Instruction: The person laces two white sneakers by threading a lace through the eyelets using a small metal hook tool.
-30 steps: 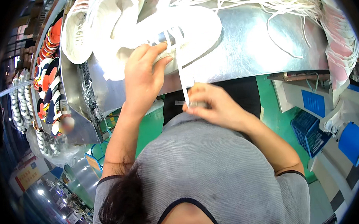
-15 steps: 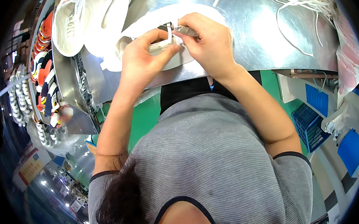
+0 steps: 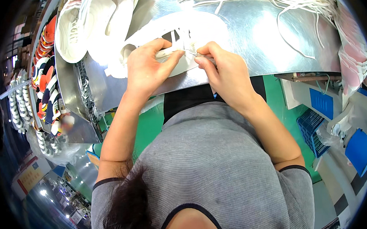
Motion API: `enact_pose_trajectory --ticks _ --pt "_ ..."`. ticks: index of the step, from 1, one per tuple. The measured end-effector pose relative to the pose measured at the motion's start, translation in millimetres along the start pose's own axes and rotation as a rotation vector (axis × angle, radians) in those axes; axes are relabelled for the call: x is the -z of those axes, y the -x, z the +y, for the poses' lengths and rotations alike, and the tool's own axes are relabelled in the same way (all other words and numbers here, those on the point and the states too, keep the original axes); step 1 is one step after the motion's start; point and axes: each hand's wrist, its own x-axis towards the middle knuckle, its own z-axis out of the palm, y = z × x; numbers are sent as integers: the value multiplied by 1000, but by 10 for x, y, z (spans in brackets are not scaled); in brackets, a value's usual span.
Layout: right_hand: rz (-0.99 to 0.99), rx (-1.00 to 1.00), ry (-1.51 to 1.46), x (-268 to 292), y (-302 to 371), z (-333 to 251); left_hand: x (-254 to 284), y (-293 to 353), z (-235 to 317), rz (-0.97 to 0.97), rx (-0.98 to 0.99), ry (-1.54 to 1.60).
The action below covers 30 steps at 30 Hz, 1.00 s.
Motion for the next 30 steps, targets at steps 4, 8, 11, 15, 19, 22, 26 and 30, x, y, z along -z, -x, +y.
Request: enact_pose_trajectory --ticks 4,8,11,15,19,22,26,30 --pt "-12 -11 -25 3 -10 48 16 -6 8 -20 -23 44" --pt "44 -86 -103 -109 -38 37 -16 73 44 -84 -34 162" --pt "67 -130 -168 -192 -108 -2 -52 192 24 121 -225 32" --pt "-22 -76 -92 -110 -152 -59 -18 203 13 133 -348 -67" --pt "-14 150 332 -43 -40 -175 37 211 101 27 -499 -112" --pt "99 45 65 -231 29 -63 -46 225 117 118 -433 55" --pt "59 -45 -47 -261 58 -41 -38 292 63 81 -435 16" --pt "-91 -109 202 502 83 -69 131 319 37 125 -456 -199"
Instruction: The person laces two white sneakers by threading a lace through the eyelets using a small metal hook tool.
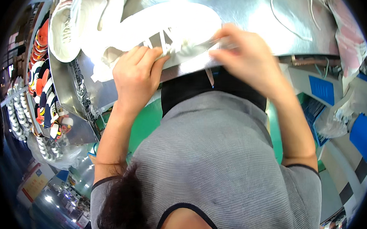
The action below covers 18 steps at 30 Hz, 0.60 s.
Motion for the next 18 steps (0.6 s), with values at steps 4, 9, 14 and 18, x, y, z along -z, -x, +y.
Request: enact_pose_trajectory --ticks 4,9,14,18 --pt "116 390 -122 103 -297 -229 4 16 11 -14 -60 -33" --pt "-141 460 468 -295 -479 -476 -40 79 -101 67 -58 -85" --pt "-290 171 -20 -318 -681 -406 -85 67 -117 109 -80 -42" --pt "-158 170 -193 -32 -915 -529 -117 86 -153 55 -33 82"
